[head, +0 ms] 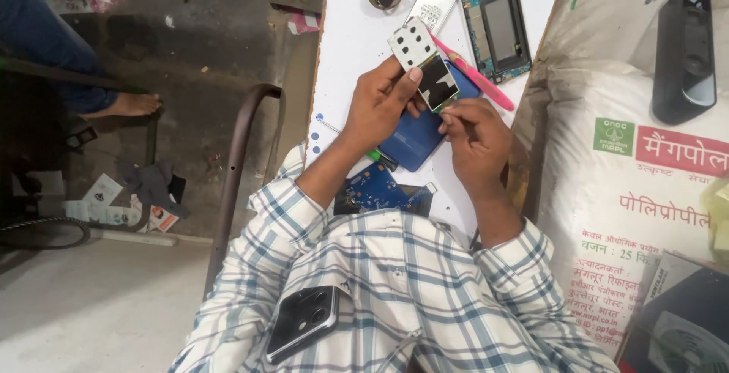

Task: The person holds a blue smartphone and brushes its back and edges with a pink toothbrush. They then pick up a small display panel, peel a protective film off it, and press and align the film onto the panel with their fingers.

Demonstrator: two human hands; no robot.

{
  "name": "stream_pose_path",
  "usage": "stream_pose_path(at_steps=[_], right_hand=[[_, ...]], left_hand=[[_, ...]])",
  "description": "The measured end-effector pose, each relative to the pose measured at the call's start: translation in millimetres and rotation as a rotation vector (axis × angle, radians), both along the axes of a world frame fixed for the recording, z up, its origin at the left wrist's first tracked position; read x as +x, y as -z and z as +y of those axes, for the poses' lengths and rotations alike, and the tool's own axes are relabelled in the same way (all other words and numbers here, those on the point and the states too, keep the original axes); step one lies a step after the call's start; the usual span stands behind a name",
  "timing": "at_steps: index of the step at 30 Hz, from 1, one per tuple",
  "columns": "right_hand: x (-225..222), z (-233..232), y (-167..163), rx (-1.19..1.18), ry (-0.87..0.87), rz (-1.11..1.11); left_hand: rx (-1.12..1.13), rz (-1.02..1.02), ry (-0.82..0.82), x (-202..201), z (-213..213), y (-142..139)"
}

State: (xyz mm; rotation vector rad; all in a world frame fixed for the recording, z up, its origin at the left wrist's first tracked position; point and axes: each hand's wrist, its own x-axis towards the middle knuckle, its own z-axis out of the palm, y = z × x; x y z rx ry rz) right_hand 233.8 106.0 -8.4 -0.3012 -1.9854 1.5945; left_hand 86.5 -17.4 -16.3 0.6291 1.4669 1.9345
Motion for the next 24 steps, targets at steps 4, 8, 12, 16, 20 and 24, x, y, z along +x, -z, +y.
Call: stream_pose_path(at_steps=[4,8,12,16,20,24], right_hand=[[-2,-6,-18,0.292,0.068,0.03],[-4,-10,-24,0.304,0.117,0.008],[-3,-13,-27,0.347,0.133,-0.004],[-2,-17,-27,0.339,0.143,-0.013],[-3,-16,-26,0.308,0.133,-0.011],[-4,-14,-24,0.314,0.125,-0.005]], left_hand=[[0.01,0.016,0.012,1,1,-3],[0.012,0.05,0.035,3,0,-6],[-0.062,0.16,0.051,5,-2,-10],[-0.049,0.169,0.052,6,-2,-13],[-0.071,0.164,0.054,7,-2,-14],[-0.091,0.188,0.053,5,-1,-13]])
